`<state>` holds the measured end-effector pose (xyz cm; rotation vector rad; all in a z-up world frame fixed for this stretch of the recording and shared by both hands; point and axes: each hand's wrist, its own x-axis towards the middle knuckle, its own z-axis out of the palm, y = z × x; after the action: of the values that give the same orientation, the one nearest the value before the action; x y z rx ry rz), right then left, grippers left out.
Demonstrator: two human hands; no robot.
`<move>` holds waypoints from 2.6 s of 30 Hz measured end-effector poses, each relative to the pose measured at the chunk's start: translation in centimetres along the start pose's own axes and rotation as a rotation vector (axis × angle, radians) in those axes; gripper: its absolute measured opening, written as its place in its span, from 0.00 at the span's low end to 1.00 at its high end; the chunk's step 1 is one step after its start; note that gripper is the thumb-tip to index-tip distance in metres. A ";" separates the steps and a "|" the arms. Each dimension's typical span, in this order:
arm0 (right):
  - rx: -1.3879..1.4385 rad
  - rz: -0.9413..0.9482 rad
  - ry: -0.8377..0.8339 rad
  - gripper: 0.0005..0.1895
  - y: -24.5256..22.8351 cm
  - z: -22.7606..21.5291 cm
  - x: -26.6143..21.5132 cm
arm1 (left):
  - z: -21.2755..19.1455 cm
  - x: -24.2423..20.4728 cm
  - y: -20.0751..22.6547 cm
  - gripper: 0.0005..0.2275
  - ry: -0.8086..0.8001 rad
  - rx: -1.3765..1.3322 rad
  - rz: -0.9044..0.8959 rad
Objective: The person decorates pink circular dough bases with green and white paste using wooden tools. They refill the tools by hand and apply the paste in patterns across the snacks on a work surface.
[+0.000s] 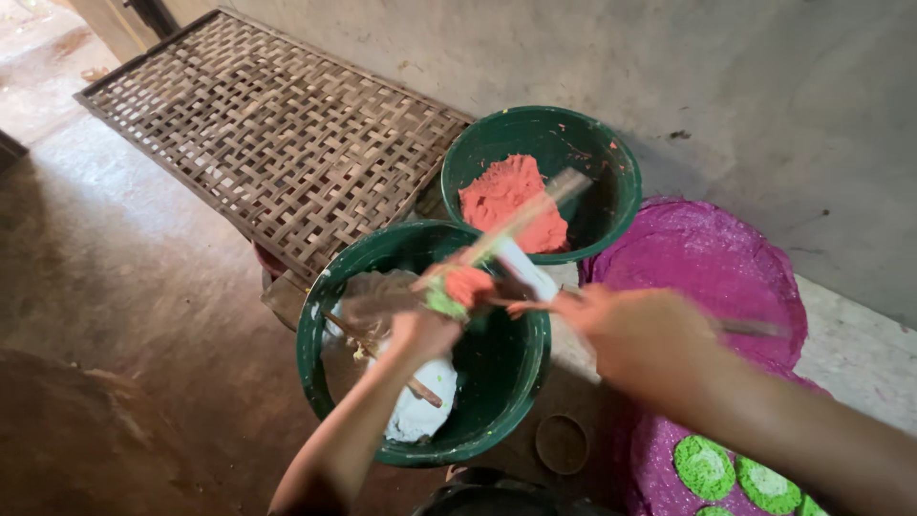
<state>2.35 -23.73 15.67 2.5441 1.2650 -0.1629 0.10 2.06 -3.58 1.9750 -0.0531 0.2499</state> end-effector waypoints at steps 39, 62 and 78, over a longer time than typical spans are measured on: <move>1.157 0.026 0.352 0.28 -1.4 16.4 7.9 | -2.3 7.5 -3.6 0.45 0.432 0.477 0.044; 1.150 -0.134 1.196 0.29 0.1 7.7 -6.2 | 1.8 0.6 11.5 0.16 -0.647 -0.074 0.386; 1.240 0.100 0.848 0.42 -1.8 15.2 -19.2 | 16.4 -2.3 12.0 0.26 -1.090 -0.283 0.238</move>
<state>-10.27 -42.00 5.24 4.0090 1.5907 0.3030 -1.52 -17.89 0.43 1.6065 -0.9651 -0.6701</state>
